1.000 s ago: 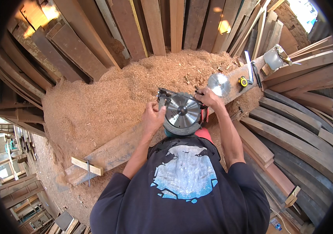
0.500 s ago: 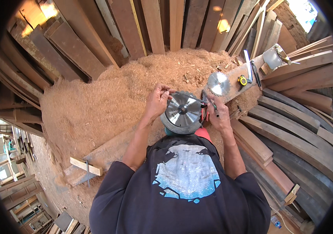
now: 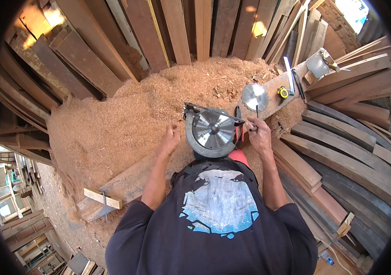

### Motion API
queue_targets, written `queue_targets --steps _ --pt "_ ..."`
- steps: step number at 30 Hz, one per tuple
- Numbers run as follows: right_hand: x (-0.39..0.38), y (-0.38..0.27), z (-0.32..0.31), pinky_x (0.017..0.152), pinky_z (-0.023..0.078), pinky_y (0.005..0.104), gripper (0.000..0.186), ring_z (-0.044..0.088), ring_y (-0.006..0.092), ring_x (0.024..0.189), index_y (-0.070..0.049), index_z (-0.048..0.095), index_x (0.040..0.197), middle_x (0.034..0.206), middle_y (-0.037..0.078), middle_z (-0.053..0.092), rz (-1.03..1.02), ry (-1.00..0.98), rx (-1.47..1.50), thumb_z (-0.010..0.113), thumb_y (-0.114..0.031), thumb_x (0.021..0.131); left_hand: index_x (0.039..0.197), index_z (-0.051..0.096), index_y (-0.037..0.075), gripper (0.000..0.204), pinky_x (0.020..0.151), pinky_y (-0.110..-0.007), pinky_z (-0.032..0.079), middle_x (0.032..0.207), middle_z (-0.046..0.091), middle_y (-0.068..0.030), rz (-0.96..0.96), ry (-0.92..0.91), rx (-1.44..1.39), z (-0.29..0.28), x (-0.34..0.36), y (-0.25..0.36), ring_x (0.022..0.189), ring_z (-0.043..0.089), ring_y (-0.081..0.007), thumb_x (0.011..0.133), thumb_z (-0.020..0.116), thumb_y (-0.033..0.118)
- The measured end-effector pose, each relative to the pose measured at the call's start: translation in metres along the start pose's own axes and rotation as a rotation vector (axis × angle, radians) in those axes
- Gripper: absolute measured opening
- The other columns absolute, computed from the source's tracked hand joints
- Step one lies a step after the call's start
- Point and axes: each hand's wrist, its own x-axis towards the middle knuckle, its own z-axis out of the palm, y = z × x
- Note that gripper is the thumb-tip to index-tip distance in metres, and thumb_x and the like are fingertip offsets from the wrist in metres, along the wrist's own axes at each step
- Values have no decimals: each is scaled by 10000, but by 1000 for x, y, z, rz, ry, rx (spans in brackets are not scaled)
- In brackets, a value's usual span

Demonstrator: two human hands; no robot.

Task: The person uses a wrench and pliers to adjust the blade and components of a circular saw. They tighten and loosen parts of the saw's mechanism while it rests on a wooden plank in a workshop.

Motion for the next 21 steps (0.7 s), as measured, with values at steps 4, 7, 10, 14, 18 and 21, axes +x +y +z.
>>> queue_targets --steps 4,7,10,14,18,21 --pt "12 -9 7 839 546 501 243 719 405 977 -53 748 1179 1011 244 733 -249 42 -306 690 -203 997 1398 520 -7 458 995 -418 516 1082 732 -151 50 108 43 26 -29 2 1064 692 -292 1072 505 315" --pt "18 -5 10 847 537 505 248 695 416 976 -57 750 1183 997 245 717 -349 95 -224 702 -198 985 1367 529 -6 371 953 -386 534 1089 736 -137 289 229 -123 22 -31 27 1014 685 -245 1087 486 233" --pt "21 0 13 867 534 505 237 682 419 967 -62 758 1172 972 233 713 -321 103 -312 714 -179 970 1329 544 4 280 899 -334 542 1084 736 -111 357 72 -296 -7 -27 75 955 663 -185 1098 464 140" --pt "32 13 14 865 544 517 226 698 435 983 -95 776 1136 1022 239 736 -244 34 -504 719 -176 933 1239 615 14 186 863 -292 539 1066 734 -70 367 -95 -475 -19 -18 124 915 640 -127 1090 518 68" --pt "63 14 16 848 547 523 186 703 430 975 -93 804 1046 997 238 744 -268 -39 -460 730 -160 890 1120 712 18 111 866 -281 543 1053 741 -47 450 -55 -338 -14 -12 140 925 652 -109 1044 631 20" --pt "98 13 24 844 569 486 214 725 400 955 -77 809 1008 968 224 756 -268 -192 -378 783 -216 847 1097 743 26 106 875 -275 551 1042 748 -39 440 -102 -426 -6 -3 138 947 671 -112 1014 679 8"
